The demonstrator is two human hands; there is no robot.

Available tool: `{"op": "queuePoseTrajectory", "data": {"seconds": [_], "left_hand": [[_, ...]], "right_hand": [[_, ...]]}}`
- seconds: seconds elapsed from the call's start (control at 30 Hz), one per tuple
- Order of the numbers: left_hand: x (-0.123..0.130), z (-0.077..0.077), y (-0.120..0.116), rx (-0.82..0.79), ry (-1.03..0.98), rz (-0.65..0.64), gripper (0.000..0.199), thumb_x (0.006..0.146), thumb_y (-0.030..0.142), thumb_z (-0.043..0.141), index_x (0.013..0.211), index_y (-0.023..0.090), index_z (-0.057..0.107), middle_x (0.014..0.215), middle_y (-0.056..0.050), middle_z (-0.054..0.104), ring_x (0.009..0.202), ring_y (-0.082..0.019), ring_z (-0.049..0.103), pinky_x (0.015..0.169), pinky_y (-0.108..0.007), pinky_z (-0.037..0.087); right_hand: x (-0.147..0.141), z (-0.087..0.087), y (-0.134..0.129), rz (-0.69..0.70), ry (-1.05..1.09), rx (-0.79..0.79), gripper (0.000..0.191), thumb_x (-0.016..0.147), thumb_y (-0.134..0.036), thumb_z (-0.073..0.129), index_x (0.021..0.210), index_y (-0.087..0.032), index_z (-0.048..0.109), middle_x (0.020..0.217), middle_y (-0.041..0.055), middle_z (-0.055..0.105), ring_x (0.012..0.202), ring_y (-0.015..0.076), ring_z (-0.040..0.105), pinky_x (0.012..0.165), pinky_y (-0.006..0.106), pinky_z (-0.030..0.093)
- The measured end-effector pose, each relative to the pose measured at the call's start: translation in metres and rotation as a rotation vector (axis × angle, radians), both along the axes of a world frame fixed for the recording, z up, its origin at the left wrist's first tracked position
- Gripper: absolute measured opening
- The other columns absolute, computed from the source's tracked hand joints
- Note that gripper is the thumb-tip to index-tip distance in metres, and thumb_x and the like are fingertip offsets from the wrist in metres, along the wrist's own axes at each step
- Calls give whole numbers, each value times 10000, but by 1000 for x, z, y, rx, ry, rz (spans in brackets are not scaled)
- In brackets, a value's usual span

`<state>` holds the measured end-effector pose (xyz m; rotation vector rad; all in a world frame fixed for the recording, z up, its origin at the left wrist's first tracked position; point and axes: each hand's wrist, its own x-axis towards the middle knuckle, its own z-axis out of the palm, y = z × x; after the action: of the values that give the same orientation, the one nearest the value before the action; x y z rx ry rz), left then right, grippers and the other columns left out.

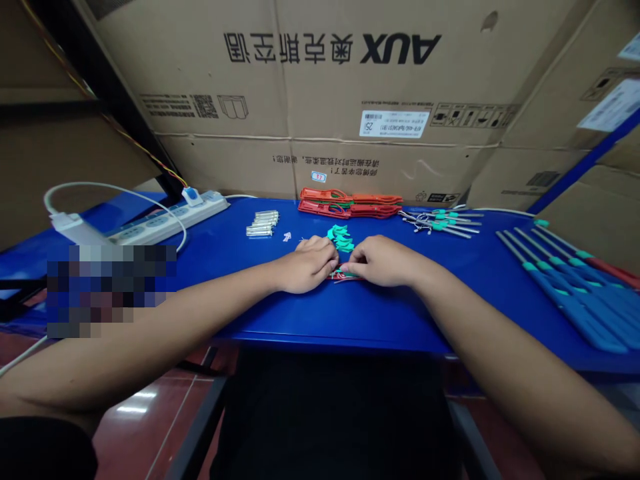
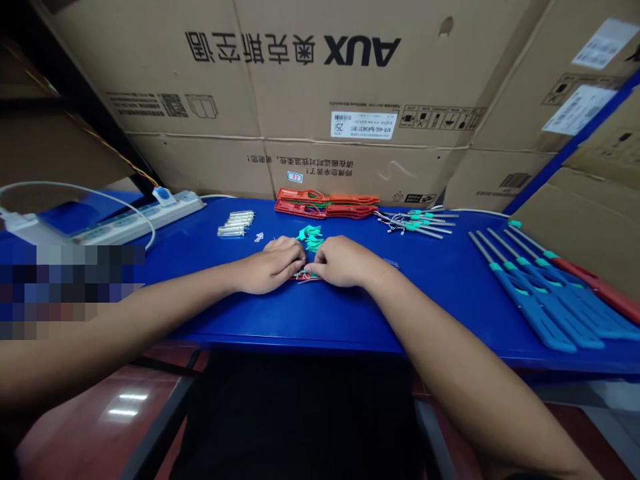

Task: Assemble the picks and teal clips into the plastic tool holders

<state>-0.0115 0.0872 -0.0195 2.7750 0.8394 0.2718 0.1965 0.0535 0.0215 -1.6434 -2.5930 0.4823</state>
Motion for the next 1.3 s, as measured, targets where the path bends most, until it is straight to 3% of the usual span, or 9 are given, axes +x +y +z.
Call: {"op": "queuePoseTrajectory", "data": {"seconds": [0.13, 0.23, 0.4, 0.53, 0.77, 0.87, 0.97, 1.07, 1.3], "left_hand": [[0, 3, -2, 2, -6, -7, 278, 1015, 341, 299, 1016, 190, 533, 1046, -87, 538, 970, -237, 449, 904, -412, 363], [-1, 4, -3, -29, -32, 1, 270, 1016, 332, 310, 1022, 196, 543, 1053, -77, 553, 982, -232, 450, 900, -402, 364], [-1, 9, -1, -56, -135, -15, 284, 1014, 331, 320, 1001, 194, 568, 1007, -61, 582, 966, -217, 470, 907, -387, 386], [-9, 24, 7, 77, -219, -82, 255, 965, 329, 428, 915, 175, 625, 928, -59, 628, 914, -200, 535, 893, -357, 413], [-67, 56, 49, 165, -353, 377, 296, 843, 436, 602, 851, 158, 704, 750, -25, 657, 624, -130, 529, 601, -254, 398], [-71, 57, 50, 28, -323, 248, 325, 840, 469, 628, 845, 157, 719, 746, -30, 668, 624, -123, 551, 591, -241, 412], [-53, 51, 36, -50, -230, -30, 258, 849, 413, 661, 871, 167, 737, 825, -42, 696, 718, -126, 605, 670, -236, 456], [-33, 44, 21, -79, -161, -184, 224, 867, 376, 672, 899, 168, 748, 822, -43, 691, 723, -119, 608, 689, -231, 470], [-25, 34, 17, -217, -83, -198, 188, 836, 336, 724, 939, 184, 764, 859, -43, 724, 724, -124, 629, 667, -226, 474]], "right_hand": [[25, 7, 1, 179, 102, 131, 268, 917, -355, 571, 767, -176, 703, 752, 30, 665, 646, 130, 529, 618, 267, 354], [43, 11, 0, 284, 138, 54, 166, 860, -319, 641, 906, -183, 724, 880, 45, 674, 730, 143, 581, 650, 256, 407], [48, 11, -8, 336, 193, 45, 151, 881, -285, 617, 948, -190, 713, 931, 51, 665, 794, 152, 606, 710, 270, 456], [40, 5, -10, 351, 216, 97, 108, 866, -257, 637, 922, -179, 686, 912, 46, 654, 781, 148, 594, 712, 274, 455], [28, -5, -7, 363, 315, 253, 105, 890, -208, 605, 939, -180, 694, 927, 51, 643, 828, 160, 584, 744, 293, 446], [24, -8, -8, 449, 292, 220, 120, 898, -229, 621, 962, -193, 716, 930, 52, 633, 852, 167, 581, 770, 304, 447], [17, -11, -10, 474, 216, 228, 137, 877, -271, 668, 979, -200, 726, 945, 57, 637, 879, 183, 578, 773, 311, 443], [9, -15, -12, 440, 162, 268, 113, 866, -225, 650, 942, -187, 724, 943, 62, 649, 882, 190, 586, 782, 317, 437], [4, -17, -14, 354, 195, 307, 61, 797, -164, 622, 826, -181, 672, 849, 40, 653, 812, 176, 567, 729, 287, 410]]}}
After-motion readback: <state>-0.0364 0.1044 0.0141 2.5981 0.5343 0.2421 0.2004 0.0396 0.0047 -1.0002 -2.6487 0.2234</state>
